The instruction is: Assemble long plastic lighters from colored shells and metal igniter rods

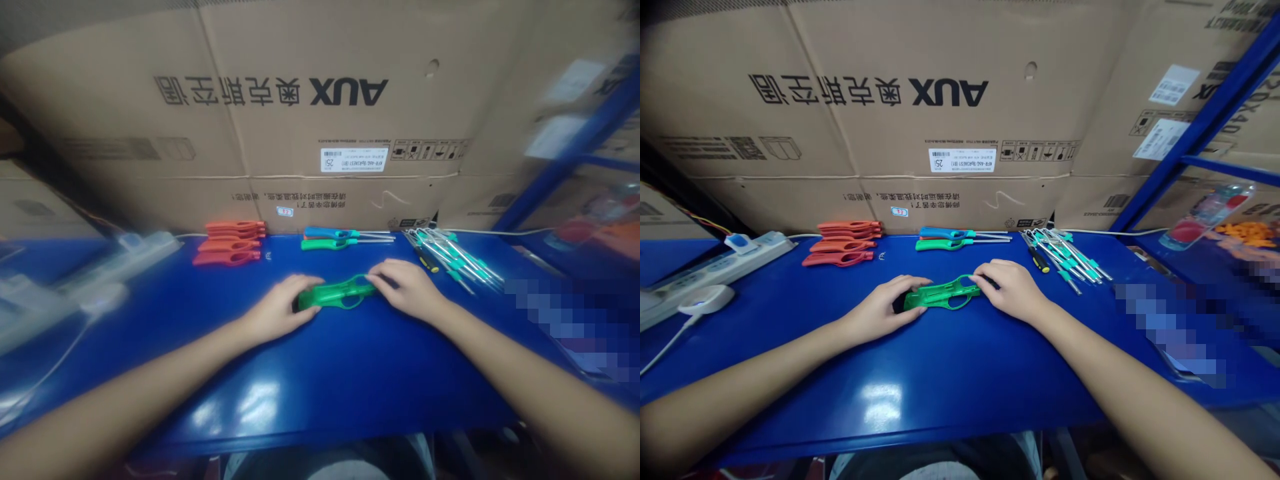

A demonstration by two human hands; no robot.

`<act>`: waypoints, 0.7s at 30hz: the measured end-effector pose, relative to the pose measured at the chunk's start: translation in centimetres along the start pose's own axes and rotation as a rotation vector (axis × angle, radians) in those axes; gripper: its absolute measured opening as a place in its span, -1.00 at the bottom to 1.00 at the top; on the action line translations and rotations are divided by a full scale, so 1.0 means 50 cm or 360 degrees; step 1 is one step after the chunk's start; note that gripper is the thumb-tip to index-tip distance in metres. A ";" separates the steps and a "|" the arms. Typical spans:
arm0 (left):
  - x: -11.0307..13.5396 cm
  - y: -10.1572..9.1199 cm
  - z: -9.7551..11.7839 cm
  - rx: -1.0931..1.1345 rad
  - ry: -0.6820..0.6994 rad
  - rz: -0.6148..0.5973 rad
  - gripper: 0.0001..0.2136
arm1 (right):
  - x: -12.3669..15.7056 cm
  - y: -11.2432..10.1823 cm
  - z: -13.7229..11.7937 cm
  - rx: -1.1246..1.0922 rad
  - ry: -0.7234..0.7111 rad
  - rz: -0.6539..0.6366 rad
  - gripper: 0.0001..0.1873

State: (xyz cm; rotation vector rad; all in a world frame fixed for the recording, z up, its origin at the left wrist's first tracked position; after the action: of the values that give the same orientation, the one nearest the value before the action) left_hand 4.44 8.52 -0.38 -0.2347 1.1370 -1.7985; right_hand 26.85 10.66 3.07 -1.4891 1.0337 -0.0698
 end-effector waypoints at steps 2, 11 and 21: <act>0.000 0.000 -0.002 -0.0008 -0.0004 0.0019 -0.64 | 0.005 -0.003 0.018 0.0040 0.0119 0.0018 -0.69; -0.002 0.004 -0.004 -0.0035 -0.0021 0.0021 -0.61 | 0.016 0.038 -0.002 -0.0214 -0.0011 -0.0631 -0.68; 0.001 -0.001 0.018 0.0037 0.0058 0.0002 -0.61 | 0.012 0.039 -0.057 -0.0041 -0.0143 -0.0551 -0.84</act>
State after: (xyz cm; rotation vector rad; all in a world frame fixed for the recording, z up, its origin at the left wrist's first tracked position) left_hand 4.92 7.96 0.15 -0.1880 1.1405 -1.8205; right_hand 24.47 8.42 1.81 -1.6669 0.6994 -0.2333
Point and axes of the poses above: each hand's wrist, its own x-axis away from the middle knuckle, its own y-axis out of the palm, z = x × y, the point moved 7 cm from there along -x, towards the middle knuckle, and after that the axes turned 2 degrees about -y, right-handed, at the moved point
